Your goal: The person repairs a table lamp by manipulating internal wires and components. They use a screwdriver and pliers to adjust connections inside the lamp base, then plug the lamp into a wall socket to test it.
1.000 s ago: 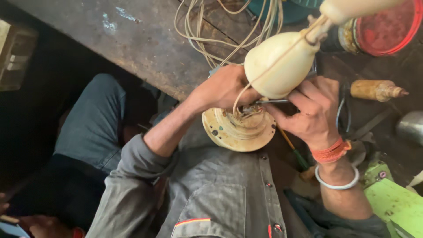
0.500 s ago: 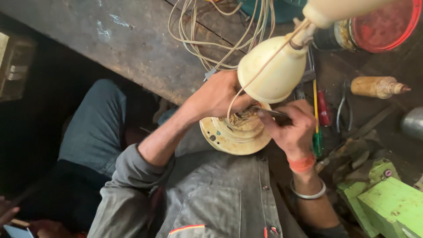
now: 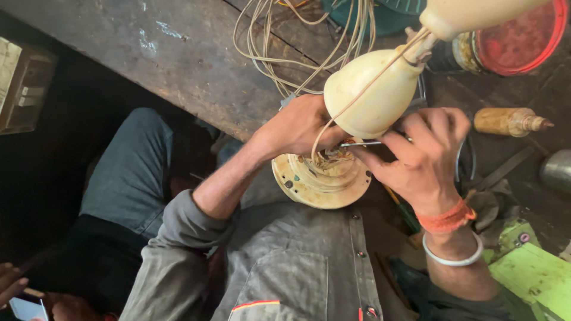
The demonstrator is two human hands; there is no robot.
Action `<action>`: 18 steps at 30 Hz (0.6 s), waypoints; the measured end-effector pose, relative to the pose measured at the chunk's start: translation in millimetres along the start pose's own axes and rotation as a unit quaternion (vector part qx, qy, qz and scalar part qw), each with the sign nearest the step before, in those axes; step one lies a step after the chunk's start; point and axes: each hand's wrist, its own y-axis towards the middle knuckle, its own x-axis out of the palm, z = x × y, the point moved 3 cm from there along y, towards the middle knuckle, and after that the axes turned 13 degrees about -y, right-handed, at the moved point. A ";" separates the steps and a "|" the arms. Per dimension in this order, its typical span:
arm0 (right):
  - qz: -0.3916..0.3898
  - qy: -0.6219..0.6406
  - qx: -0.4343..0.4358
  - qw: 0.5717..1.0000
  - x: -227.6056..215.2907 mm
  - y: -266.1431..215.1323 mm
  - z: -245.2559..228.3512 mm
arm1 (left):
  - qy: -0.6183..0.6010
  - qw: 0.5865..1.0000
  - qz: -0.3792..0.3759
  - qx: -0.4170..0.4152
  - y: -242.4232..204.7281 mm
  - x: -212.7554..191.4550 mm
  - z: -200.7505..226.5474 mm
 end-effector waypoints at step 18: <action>-0.041 0.141 0.102 0.984 19.8 -6.1 7.6 | -0.006 0.998 0.037 0.056 -7.0 2.7 12.2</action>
